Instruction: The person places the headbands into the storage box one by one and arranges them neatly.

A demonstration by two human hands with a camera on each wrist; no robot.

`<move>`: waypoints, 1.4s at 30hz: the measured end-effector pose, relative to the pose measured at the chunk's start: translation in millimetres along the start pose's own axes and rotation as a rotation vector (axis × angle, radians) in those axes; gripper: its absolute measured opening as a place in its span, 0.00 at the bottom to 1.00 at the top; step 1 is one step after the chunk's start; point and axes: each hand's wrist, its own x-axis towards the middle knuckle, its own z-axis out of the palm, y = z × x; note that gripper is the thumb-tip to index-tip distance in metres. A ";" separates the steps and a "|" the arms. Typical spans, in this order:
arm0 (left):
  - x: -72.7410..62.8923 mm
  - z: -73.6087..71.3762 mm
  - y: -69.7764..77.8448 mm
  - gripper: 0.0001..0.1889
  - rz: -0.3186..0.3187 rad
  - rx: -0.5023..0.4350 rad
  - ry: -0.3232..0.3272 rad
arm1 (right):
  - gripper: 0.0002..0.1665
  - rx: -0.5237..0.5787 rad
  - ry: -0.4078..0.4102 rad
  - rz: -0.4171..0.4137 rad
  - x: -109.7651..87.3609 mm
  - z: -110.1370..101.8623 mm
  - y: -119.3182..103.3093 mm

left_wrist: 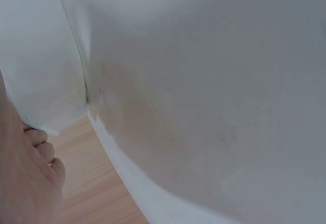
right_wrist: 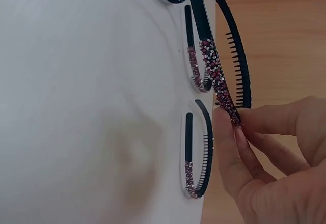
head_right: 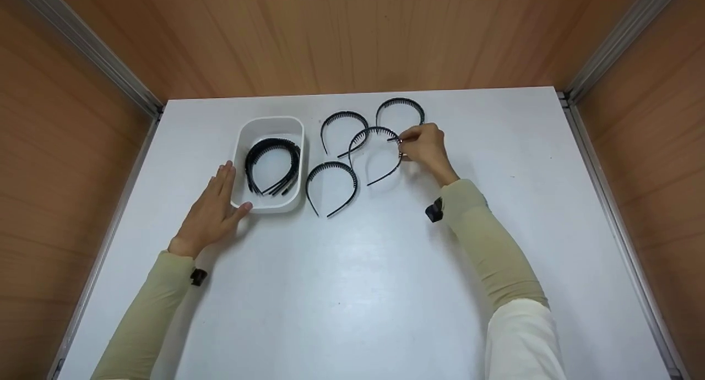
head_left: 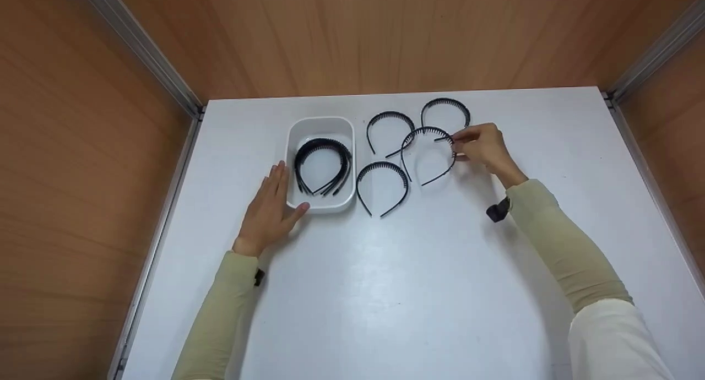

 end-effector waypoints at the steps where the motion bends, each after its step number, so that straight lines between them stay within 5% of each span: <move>1: 0.1 -0.1 0.2 0.51 -0.001 -0.002 -0.001 | 0.18 0.005 -0.002 -0.008 0.0 0.4 -1.5; 20: 2.0 2.0 2.2 0.51 -0.001 0.015 0.007 | 0.18 0.056 -0.043 -0.020 7.2 21.1 -32.8; 30: 5.5 2.0 7.4 0.52 -0.007 0.046 -0.038 | 0.20 0.111 -0.095 -0.071 3.7 38.7 -45.7; 42: 1.7 3.2 2.9 0.51 -0.011 0.034 -0.028 | 0.18 0.035 -0.114 -0.127 9.2 65.4 -66.2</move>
